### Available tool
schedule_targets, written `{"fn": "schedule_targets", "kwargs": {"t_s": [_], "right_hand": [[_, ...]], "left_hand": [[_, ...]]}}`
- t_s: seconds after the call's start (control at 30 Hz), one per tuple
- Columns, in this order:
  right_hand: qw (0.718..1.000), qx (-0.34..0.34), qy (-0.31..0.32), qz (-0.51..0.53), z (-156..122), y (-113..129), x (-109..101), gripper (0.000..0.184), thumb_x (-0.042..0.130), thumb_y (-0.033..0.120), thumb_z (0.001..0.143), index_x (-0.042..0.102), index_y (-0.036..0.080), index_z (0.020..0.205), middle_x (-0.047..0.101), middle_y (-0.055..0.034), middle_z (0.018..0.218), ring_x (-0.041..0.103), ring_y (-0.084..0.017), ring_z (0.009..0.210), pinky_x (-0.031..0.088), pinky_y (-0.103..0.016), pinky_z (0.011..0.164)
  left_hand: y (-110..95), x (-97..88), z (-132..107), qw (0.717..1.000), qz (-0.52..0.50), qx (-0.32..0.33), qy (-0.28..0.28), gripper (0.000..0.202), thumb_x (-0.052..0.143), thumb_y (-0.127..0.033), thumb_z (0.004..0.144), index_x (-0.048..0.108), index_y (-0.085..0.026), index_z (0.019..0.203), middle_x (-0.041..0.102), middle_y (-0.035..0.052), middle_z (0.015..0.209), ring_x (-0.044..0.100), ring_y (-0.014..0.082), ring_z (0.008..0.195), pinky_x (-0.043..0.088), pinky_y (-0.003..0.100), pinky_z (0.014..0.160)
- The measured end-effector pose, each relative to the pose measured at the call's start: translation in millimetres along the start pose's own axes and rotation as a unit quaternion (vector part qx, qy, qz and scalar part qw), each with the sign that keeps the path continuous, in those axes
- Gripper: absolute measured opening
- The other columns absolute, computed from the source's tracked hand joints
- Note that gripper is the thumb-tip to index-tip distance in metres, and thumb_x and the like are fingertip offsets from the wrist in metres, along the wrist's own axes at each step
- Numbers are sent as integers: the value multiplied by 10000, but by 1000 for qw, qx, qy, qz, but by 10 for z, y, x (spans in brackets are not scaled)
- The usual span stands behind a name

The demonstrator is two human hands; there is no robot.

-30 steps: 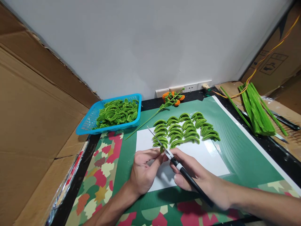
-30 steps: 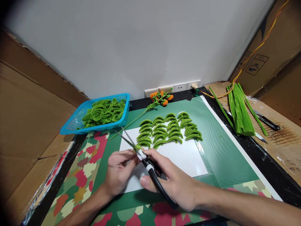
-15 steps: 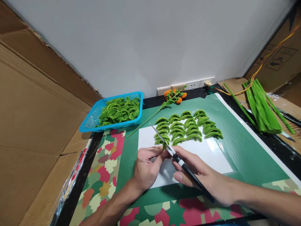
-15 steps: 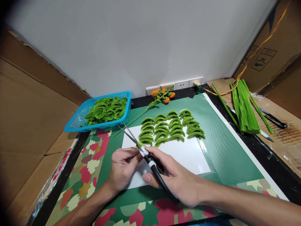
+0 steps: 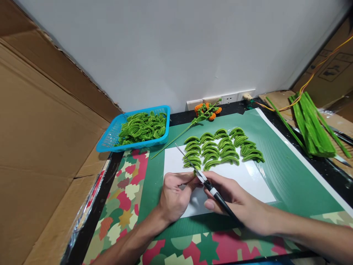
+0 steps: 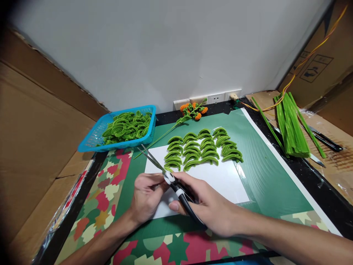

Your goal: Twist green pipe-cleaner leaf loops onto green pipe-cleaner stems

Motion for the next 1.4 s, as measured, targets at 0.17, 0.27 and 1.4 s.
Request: {"fn": "schedule_targets", "kwargs": {"t_s": [0.17, 0.27, 1.4], "right_hand": [[1000, -20, 23, -6, 21, 74, -22, 540, 721, 392, 1028, 573, 323, 1542, 663, -21, 1199, 590, -187, 1017, 504, -314, 938], [999, -27, 22, 1, 0, 121, -51, 539, 727, 417, 1020, 567, 325, 1526, 631, -21, 1193, 568, -191, 1020, 481, -318, 932], [982, -7, -168, -86, 48, 23, -690, 596, 929, 511, 824, 756, 177, 1287, 664, 19, 732, 567, -136, 597, 468, -267, 545]], "left_hand": [[63, -15, -40, 999, -16, -12, -32, 425, 750, -300, 994, 743, -167, 591, 678, 16, 574, 549, 128, 504, 445, 229, 499], [55, 11, -29, 999, -27, -19, -22, 417, 741, -311, 1010, 766, -169, 619, 712, 18, 618, 590, 130, 543, 479, 224, 543], [231, 202, -172, 925, -328, -191, 26, 341, 724, -434, 937, 754, -109, 841, 724, 79, 647, 630, 165, 553, 443, 244, 516]]}}
Point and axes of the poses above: each hand's wrist, its own z-axis towards the middle knuckle, its own x-axis out of the palm, y = z × x, the point moved 9 cm from there along z, towards the middle knuckle
